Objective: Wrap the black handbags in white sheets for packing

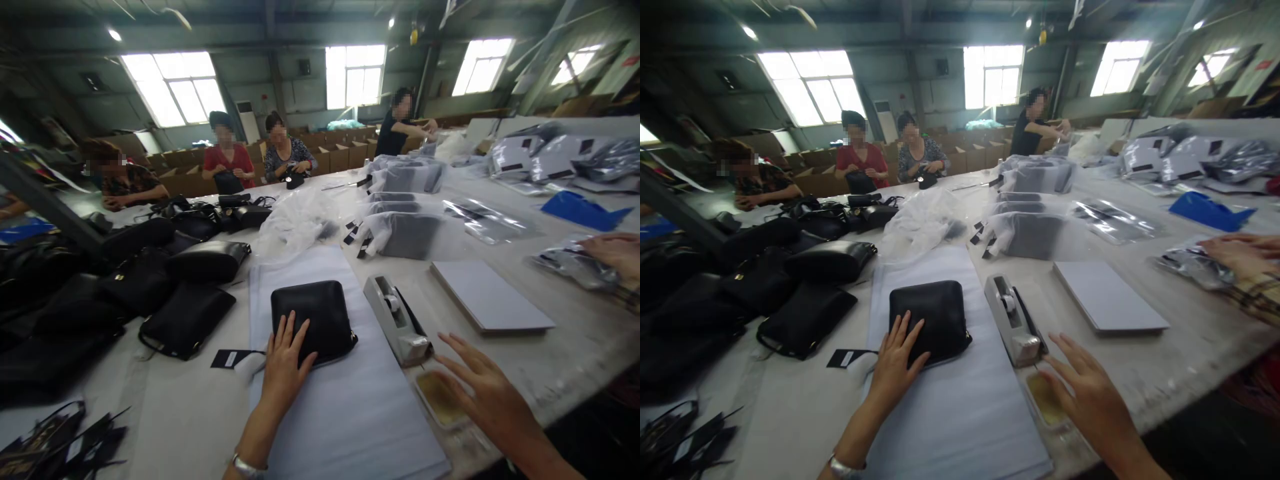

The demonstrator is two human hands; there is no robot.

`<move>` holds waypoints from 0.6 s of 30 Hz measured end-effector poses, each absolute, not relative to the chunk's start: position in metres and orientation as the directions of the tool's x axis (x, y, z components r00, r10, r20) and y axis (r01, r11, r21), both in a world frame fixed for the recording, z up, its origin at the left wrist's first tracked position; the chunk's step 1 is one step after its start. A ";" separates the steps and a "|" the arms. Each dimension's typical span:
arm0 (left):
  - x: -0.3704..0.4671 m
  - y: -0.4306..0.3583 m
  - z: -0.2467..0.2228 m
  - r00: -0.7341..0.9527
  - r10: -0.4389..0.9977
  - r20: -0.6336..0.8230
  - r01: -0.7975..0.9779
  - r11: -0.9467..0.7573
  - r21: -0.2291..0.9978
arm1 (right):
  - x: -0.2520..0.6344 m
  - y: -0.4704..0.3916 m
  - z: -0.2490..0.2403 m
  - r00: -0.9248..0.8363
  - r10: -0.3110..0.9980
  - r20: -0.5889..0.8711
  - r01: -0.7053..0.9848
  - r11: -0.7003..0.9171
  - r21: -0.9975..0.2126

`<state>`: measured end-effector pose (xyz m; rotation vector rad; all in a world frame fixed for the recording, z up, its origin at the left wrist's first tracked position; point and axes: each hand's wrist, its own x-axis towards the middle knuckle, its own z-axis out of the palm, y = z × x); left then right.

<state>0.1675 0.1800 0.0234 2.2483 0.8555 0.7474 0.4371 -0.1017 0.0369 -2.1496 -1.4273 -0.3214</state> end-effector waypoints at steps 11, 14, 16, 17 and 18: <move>0.166 0.182 0.013 0.673 0.700 0.240 0.516 -0.676 0.526 | 0.465 0.175 0.100 0.211 0.960 0.186 0.896 -0.114 -0.428; 0.166 0.183 0.008 0.684 0.687 0.246 0.534 -0.701 0.474 | 0.480 0.249 0.072 0.263 0.959 0.110 0.917 -0.212 -0.337; 0.165 0.185 0.005 0.699 0.669 0.252 0.531 -0.722 0.444 | 0.489 0.283 0.052 0.322 0.942 0.092 0.912 -0.283 -0.297; 0.164 0.187 0.002 0.709 0.659 0.252 0.527 -0.732 0.431 | 0.493 0.295 0.042 0.350 0.933 0.088 0.908 -0.315 -0.276; 0.163 0.189 0.000 0.719 0.649 0.250 0.522 -0.741 0.421 | 0.496 0.304 0.033 0.376 0.922 0.088 0.903 -0.344 -0.257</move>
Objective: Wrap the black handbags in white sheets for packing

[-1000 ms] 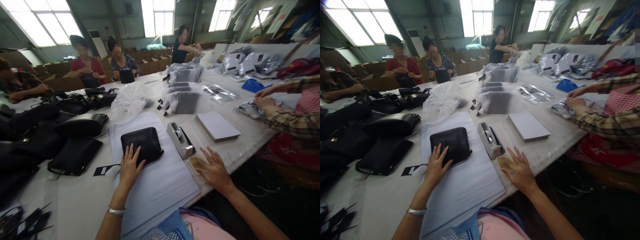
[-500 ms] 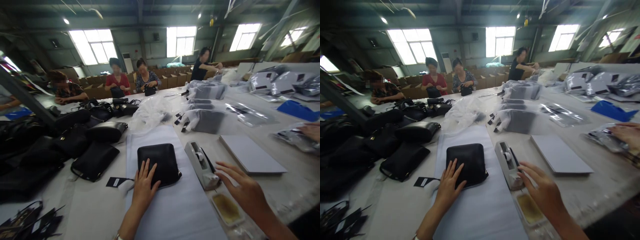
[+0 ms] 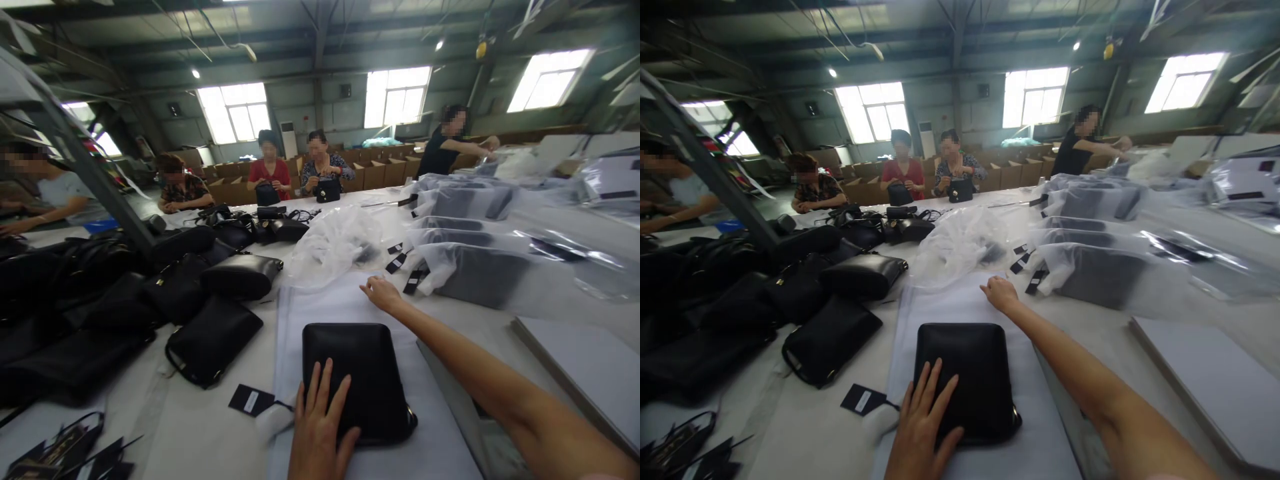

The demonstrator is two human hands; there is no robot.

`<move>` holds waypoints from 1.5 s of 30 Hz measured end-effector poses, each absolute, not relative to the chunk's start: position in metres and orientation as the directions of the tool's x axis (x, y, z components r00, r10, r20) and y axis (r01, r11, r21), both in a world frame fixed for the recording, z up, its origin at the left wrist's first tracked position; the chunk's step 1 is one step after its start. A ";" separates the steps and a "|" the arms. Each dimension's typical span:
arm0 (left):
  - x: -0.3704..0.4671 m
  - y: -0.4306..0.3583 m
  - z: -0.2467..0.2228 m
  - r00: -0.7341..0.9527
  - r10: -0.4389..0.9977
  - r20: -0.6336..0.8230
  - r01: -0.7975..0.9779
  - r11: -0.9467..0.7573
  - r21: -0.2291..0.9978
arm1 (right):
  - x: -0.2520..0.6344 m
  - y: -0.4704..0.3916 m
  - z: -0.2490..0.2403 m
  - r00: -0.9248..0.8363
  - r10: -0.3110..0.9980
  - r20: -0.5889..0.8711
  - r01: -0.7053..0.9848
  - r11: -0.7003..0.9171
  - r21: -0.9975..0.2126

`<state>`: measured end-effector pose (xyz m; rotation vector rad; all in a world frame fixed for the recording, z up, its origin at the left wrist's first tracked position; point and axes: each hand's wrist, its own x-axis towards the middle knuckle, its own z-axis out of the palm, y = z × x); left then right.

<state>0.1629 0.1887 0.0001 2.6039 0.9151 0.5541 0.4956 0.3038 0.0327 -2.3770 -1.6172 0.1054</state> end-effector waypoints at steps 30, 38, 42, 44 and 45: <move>0.208 0.309 0.099 0.672 0.605 0.428 0.330 -0.761 0.559 | 0.428 0.174 0.068 -0.113 0.754 0.647 0.947 0.278 -0.159; 0.230 0.328 0.131 0.926 0.307 0.222 0.301 -0.952 0.061 | 0.423 0.129 0.090 -0.212 0.703 0.679 0.963 0.267 0.024; 0.212 0.284 0.132 0.913 0.256 0.317 0.305 -0.945 -0.115 | 0.404 0.119 0.116 -0.185 0.773 0.607 0.979 0.201 0.042; 0.203 0.256 0.125 0.907 0.250 0.339 0.321 -0.932 -0.171 | 0.392 0.118 0.121 -0.243 0.805 0.541 0.966 0.250 0.061; 0.199 0.244 0.120 0.905 0.253 0.343 0.327 -0.928 -0.178 | 0.386 0.119 0.120 -0.268 0.813 0.517 0.959 0.276 0.064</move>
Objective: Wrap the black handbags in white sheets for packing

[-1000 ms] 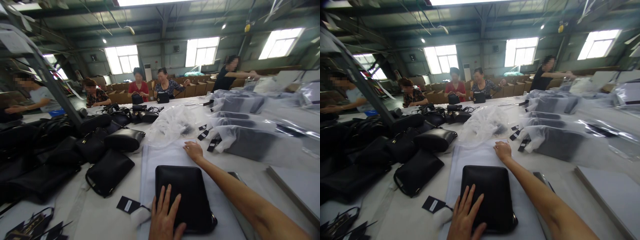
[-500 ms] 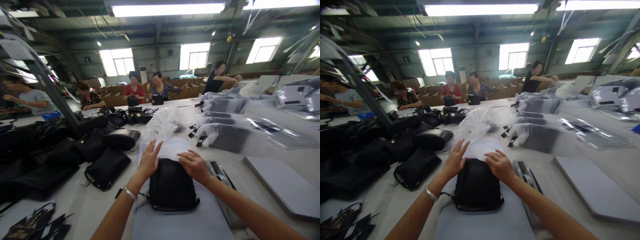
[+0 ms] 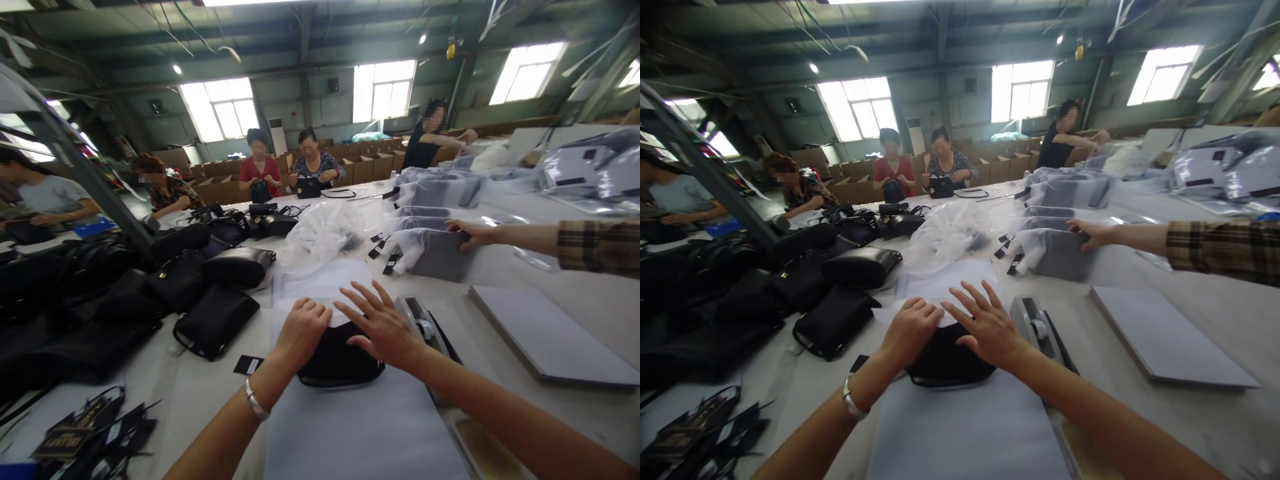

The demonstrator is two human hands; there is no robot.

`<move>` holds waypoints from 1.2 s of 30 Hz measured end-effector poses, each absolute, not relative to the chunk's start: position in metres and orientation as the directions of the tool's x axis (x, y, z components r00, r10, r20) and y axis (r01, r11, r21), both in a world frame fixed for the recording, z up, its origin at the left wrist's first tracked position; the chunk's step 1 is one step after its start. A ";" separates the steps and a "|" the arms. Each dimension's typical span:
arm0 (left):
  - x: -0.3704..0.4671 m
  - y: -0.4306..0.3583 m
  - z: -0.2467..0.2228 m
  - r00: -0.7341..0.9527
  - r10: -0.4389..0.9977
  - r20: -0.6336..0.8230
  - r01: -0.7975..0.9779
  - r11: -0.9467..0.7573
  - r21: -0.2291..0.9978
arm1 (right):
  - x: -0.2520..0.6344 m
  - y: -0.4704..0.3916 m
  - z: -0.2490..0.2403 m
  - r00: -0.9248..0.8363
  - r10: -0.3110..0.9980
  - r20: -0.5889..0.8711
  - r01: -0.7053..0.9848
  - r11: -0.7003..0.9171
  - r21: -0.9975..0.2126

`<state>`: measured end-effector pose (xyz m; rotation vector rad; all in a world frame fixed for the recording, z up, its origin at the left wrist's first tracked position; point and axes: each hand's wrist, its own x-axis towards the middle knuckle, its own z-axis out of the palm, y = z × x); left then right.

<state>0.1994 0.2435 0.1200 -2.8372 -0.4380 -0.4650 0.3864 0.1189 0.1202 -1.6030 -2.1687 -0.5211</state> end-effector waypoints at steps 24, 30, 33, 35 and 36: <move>0.164 0.200 0.036 0.827 0.291 0.481 0.332 -0.943 0.000 | 0.393 0.071 0.040 -0.050 0.929 0.368 0.998 0.038 0.040; 0.154 0.191 0.024 0.803 0.338 0.490 0.345 -0.935 0.081 | 0.383 0.039 0.036 0.020 0.930 0.368 0.999 -0.009 -0.030; 0.148 0.188 0.021 0.808 0.369 0.460 0.345 -0.928 0.138 | 0.372 0.016 0.040 0.014 0.910 0.415 0.994 0.031 -0.102; 0.143 0.187 0.020 0.823 0.374 0.428 0.330 -0.927 0.176 | 0.362 0.001 0.040 -0.044 0.917 0.397 0.969 0.135 -0.205; 0.142 0.186 0.020 0.831 0.374 0.412 0.321 -0.927 0.195 | 0.356 -0.005 0.038 -0.080 0.925 0.373 0.943 0.191 -0.273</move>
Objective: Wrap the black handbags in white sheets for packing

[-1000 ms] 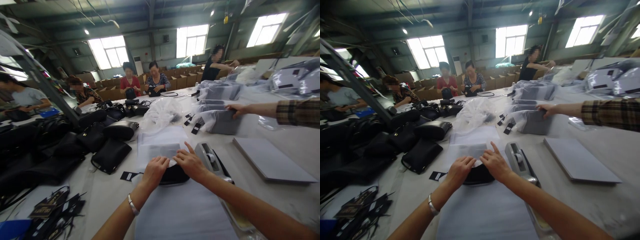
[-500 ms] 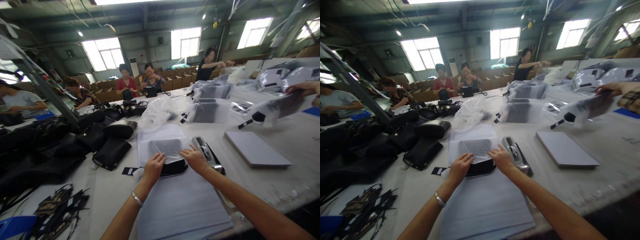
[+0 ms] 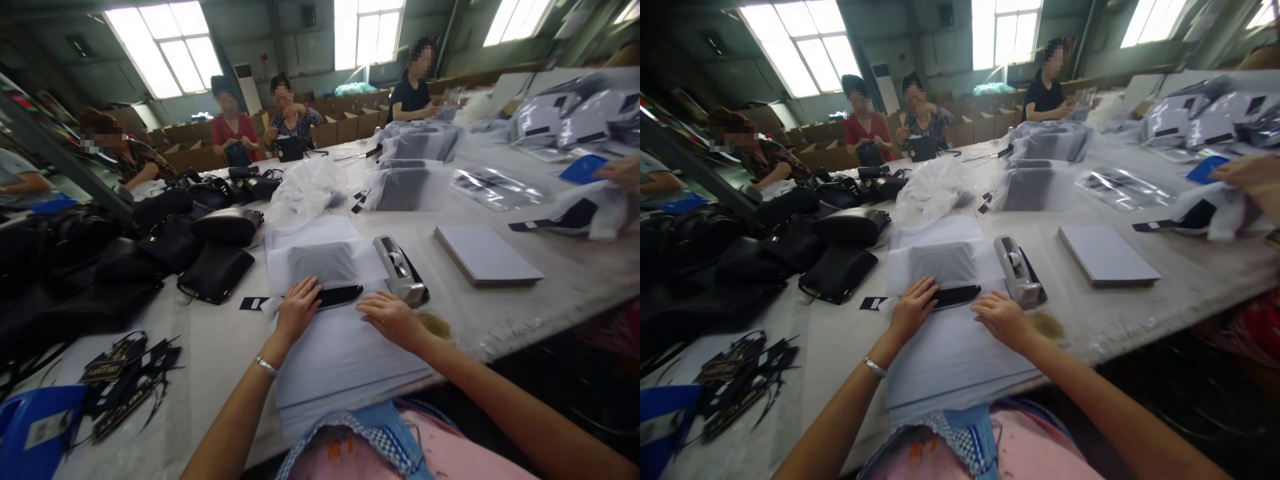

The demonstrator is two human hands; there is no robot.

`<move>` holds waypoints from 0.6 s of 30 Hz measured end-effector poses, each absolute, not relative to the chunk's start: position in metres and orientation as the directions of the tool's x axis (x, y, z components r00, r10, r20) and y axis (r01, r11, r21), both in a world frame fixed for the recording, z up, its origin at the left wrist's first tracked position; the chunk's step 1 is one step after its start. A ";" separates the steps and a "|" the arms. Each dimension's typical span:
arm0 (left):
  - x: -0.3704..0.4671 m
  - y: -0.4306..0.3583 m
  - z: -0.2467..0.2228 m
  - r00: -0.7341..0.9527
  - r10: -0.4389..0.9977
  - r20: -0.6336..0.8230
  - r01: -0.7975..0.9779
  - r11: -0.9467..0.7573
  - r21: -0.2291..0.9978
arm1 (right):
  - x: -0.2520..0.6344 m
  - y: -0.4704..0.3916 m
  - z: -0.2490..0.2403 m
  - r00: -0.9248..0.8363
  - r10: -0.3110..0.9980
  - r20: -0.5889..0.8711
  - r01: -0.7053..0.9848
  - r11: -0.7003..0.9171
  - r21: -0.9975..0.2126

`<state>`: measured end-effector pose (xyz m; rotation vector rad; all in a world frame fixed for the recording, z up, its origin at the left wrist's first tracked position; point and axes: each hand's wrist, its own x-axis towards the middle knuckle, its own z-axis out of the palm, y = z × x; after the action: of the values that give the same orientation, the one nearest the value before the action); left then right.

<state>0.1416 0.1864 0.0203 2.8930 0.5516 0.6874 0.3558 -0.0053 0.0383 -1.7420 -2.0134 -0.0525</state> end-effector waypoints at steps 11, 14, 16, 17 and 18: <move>0.139 0.186 0.024 0.846 0.391 0.362 0.302 -0.911 0.280 | 0.331 -0.003 0.014 -0.086 0.989 0.120 0.804 0.140 -0.578; 0.139 0.187 0.025 0.844 0.403 0.356 0.302 -0.903 0.305 | 0.334 0.004 0.018 -0.099 0.991 0.085 0.790 0.131 -0.599; 0.139 0.188 0.027 0.842 0.412 0.349 0.303 -0.895 0.326 | 0.335 0.008 0.020 -0.101 0.993 0.058 0.782 0.115 -0.613; 0.139 0.188 0.029 0.842 0.417 0.342 0.304 -0.891 0.337 | 0.335 0.010 0.022 -0.097 0.994 0.041 0.777 0.102 -0.621; 0.139 0.188 0.030 0.843 0.422 0.334 0.306 -0.886 0.348 | 0.336 0.011 0.023 -0.092 0.995 0.023 0.772 0.086 -0.630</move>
<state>0.1392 0.1879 0.0305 2.7398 0.5532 0.5908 0.3362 0.0115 0.0233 -1.7364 -1.9201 0.6582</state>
